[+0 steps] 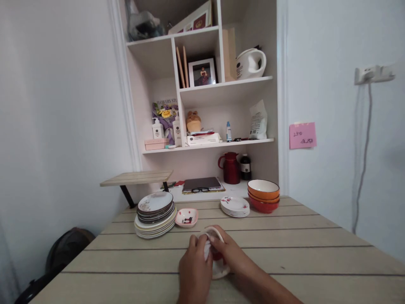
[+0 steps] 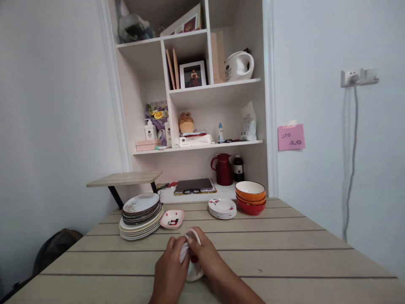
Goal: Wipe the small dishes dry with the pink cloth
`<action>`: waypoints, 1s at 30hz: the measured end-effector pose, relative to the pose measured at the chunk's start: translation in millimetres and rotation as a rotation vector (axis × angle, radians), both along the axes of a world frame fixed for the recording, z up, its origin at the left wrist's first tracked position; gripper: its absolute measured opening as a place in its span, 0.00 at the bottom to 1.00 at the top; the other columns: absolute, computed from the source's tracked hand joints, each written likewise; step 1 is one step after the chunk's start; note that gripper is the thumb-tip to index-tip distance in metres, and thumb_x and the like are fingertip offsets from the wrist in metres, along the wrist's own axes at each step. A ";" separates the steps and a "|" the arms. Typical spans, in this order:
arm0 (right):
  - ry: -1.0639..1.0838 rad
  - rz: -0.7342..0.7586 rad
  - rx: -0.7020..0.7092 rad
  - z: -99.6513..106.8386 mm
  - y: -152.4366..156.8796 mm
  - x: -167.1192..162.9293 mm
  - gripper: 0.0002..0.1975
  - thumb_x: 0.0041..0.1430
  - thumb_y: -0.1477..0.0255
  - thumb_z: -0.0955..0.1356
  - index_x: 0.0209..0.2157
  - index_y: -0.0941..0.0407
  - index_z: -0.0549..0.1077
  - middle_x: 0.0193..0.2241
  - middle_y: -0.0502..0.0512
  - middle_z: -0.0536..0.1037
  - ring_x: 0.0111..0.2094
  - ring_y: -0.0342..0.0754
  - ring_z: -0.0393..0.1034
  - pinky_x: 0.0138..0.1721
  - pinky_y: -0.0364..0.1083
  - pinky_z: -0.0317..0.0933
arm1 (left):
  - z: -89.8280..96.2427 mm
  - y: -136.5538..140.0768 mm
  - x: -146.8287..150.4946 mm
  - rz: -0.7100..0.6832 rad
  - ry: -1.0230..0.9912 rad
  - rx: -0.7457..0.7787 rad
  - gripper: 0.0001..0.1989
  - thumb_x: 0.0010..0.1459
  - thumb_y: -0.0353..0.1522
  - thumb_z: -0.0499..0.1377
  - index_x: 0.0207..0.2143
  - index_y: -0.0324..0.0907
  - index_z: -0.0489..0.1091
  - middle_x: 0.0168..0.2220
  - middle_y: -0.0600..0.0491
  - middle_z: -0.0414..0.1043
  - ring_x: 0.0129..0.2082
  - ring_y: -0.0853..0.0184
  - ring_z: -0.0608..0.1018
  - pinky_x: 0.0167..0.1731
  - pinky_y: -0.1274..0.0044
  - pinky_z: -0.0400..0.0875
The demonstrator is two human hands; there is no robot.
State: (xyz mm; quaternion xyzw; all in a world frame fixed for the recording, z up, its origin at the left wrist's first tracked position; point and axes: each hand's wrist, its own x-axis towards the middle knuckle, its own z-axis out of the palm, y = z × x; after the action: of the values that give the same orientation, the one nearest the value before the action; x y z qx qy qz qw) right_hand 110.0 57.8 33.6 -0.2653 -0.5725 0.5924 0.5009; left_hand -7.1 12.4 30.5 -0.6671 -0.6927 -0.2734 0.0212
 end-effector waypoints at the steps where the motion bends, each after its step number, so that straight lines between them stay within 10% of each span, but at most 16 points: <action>1: 0.013 -0.014 -0.003 -1.7 1.7 -0.2 0.17 0.48 0.56 0.71 0.32 0.54 0.71 0.26 0.49 0.71 0.28 0.46 0.63 0.32 0.45 0.56 | -0.7 0.6 0.0 0.007 -0.022 0.001 0.16 0.61 0.29 0.53 0.50 0.51 0.68 0.46 0.53 0.68 0.40 0.67 0.76 0.35 0.80 0.65; 16: 0.123 -0.043 -0.230 8.3 0.3 4.1 0.15 0.44 0.61 0.72 0.31 0.55 0.69 0.21 0.46 0.71 0.23 0.43 0.64 0.27 0.43 0.56 | 0.7 -2.5 -13.1 -0.501 0.058 0.100 0.16 0.54 0.24 0.55 0.39 0.52 0.74 0.42 0.55 0.70 0.40 0.69 0.74 0.40 0.81 0.67; 30: 0.007 0.030 -0.152 8.7 -3.4 6.9 0.18 0.46 0.59 0.72 0.34 0.55 0.69 0.24 0.48 0.74 0.27 0.45 0.67 0.30 0.44 0.57 | 5.6 0.6 -11.9 -0.125 0.192 0.010 0.19 0.59 0.26 0.53 0.50 0.54 0.69 0.46 0.54 0.67 0.41 0.67 0.75 0.38 0.78 0.65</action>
State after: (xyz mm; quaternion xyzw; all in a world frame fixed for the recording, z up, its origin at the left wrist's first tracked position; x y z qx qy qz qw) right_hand 116.9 54.4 42.4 -0.2920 -0.5281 0.6425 0.4723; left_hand -19.0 13.0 36.1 -0.7319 -0.6432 -0.2127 0.0737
